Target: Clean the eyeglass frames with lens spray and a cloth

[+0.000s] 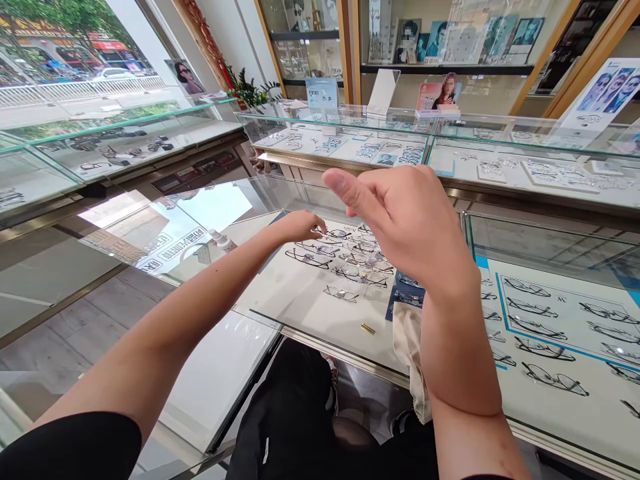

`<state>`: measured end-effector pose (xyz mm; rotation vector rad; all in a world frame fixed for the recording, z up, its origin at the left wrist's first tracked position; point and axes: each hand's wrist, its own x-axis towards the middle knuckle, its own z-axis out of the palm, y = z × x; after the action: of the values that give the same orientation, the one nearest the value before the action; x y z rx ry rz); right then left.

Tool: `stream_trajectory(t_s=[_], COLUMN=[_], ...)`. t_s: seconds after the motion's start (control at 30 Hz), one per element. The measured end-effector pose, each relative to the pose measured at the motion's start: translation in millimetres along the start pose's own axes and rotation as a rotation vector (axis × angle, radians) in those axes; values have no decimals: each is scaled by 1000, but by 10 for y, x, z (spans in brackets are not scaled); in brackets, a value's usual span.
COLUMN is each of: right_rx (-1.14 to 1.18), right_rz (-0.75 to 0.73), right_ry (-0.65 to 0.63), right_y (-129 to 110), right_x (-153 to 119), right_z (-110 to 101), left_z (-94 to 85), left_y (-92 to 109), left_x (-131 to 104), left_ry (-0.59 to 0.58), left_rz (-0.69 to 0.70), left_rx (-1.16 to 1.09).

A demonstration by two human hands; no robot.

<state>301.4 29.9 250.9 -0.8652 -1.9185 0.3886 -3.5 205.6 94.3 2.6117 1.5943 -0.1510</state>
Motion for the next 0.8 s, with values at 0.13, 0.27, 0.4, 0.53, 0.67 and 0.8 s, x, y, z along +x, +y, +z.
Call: stream_trajectory(t_s=[0.13, 0.27, 0.4, 0.53, 0.67, 0.8], right_rx=[-82, -78, -92, -106, -110, -101], right_rz=[12, -14, -34, -48, -64, -71], right_ry=[-25, 47, 87, 113, 140, 164], right_y=[-12, -27, -26, -11, 1, 16], right_x=[13, 24, 18, 9, 23, 38], right_z=[-19, -13, 7, 45, 93, 135], left_z=[25, -26, -148, -233, -291, -430], left_y=[26, 33, 43, 60, 74, 122], left_x=[106, 71, -36, -104, -137, -243], left_ry=[-37, -14, -11, 14, 56, 128], left_rz=[2, 10, 28, 31, 38, 52], left_rx=[-21, -32, -41, -12, 1, -93])
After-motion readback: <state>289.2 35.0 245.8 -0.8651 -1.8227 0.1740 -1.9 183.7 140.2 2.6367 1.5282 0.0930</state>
